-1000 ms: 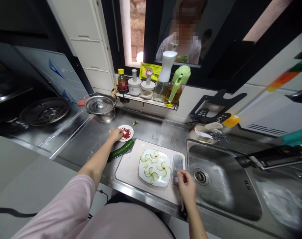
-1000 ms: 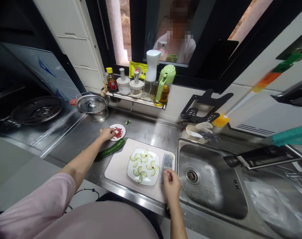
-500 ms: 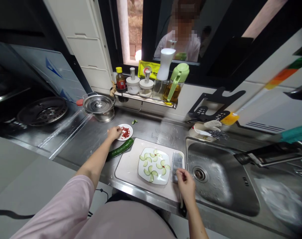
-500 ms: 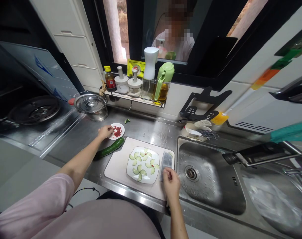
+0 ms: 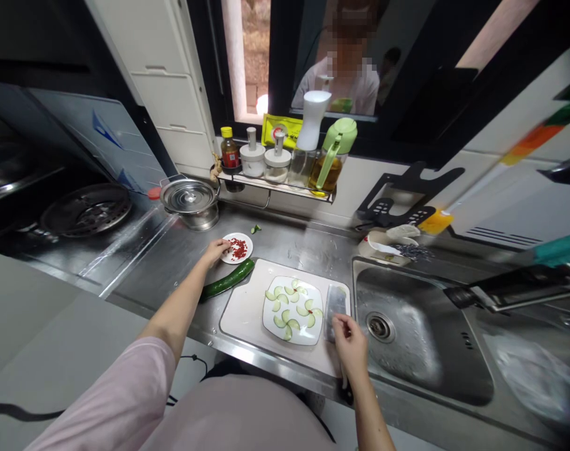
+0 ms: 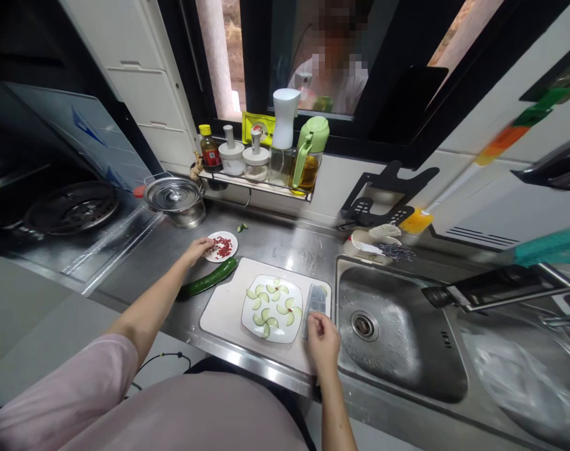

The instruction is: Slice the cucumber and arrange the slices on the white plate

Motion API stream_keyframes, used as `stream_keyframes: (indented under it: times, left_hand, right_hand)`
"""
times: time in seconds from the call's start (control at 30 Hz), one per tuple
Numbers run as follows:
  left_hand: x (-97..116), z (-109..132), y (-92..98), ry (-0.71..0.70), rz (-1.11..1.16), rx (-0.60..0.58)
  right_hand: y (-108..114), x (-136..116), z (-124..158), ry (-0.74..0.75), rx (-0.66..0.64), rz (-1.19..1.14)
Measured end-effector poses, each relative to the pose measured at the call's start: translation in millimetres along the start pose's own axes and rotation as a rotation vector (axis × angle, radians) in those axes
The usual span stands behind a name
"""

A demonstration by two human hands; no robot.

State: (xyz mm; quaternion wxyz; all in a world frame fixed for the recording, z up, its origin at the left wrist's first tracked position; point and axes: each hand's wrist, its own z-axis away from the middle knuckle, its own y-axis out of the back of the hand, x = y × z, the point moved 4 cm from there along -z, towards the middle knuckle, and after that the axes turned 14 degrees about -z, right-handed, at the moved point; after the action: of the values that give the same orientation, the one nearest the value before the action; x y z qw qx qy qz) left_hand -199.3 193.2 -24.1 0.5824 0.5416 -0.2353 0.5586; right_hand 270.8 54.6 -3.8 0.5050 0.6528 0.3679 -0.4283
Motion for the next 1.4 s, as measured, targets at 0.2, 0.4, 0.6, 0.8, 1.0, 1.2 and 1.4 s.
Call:
stream_keyframes:
  times: [0.2,0.4,0.6,0.8,1.0,1.2,1.4]
  left_hand:
    - [13,15,-4.6,0.031,0.184,-0.107]
    - [52,56,-41.8,-0.042,0.446,-0.255]
    - [76,137,-120.1,0.068,0.584,-0.51]
    - [75,193,-155.5,0.113,0.598,-0.637]
    - [70,205,-152.1,0.126,0.529,-0.605]
    - [63,209,-147.4,0.123,0.491,-0.606]
    - [50,212,-148.4,0.07,0.351,-0.585]
  right_hand:
    - [0,5,4,-0.014,-0.02,-0.015]
    - [-27,-31,-1,0.052,-0.1,-0.058]
    - [-65,-112,-9,0.355,-0.202,-0.028]
    - [-77,-138,-11,0.48,-0.261,0.075]
    - [-76,-123,-4,0.411,-0.28,0.083]
    - [-79,-114,1,0.388,-0.298,0.089]
    - [-85,-100,11,0.389,-0.349,0.153]
